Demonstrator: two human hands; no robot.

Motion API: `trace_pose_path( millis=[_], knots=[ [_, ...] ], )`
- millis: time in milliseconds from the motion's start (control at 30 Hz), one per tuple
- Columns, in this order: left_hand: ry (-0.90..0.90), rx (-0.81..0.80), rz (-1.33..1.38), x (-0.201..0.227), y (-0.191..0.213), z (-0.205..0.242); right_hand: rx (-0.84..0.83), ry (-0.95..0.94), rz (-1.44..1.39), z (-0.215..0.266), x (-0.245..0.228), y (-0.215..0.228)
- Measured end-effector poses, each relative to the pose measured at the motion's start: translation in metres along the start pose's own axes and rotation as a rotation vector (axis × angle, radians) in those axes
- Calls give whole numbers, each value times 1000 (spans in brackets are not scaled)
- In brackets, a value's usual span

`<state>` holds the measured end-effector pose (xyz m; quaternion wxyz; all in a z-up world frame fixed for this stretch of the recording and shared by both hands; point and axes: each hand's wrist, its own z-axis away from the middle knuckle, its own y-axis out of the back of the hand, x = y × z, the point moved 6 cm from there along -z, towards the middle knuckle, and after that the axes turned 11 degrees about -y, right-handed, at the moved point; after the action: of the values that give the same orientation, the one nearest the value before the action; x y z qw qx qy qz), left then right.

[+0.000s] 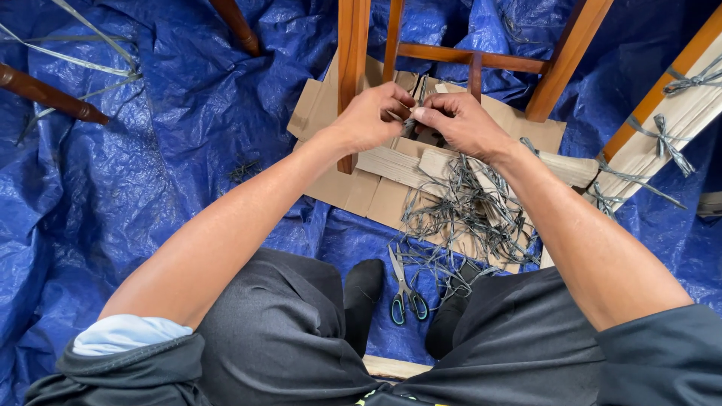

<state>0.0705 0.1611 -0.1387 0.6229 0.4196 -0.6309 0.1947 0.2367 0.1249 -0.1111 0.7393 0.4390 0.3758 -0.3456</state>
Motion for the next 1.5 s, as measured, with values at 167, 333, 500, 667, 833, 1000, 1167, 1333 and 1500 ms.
trace_pose_path(
  millis=[167,333,500,667,833,1000,1167,1333,1500],
  knots=[
    [73,-43,-4,30,-2,6,-40,-33,-30,4,0,4],
    [76,-37,-28,26,-5,8,-69,66,-89,9,-14,0],
    [63,9,-67,26,-4,7,128,213,110,18,-21,-3],
    [51,28,-130,16,-5,5,421,515,461,44,-43,-13],
    [14,-2,-152,18,-5,2,511,590,513,54,-42,-16],
    [110,32,-161,18,-2,4,492,552,413,53,-43,-11],
    [103,26,-186,22,-1,6,481,523,390,51,-39,-11],
    [22,-23,-400,43,-5,16,534,493,297,48,-38,-7],
    [-21,-169,-654,44,-18,23,580,316,251,39,-27,-1]
  ],
)
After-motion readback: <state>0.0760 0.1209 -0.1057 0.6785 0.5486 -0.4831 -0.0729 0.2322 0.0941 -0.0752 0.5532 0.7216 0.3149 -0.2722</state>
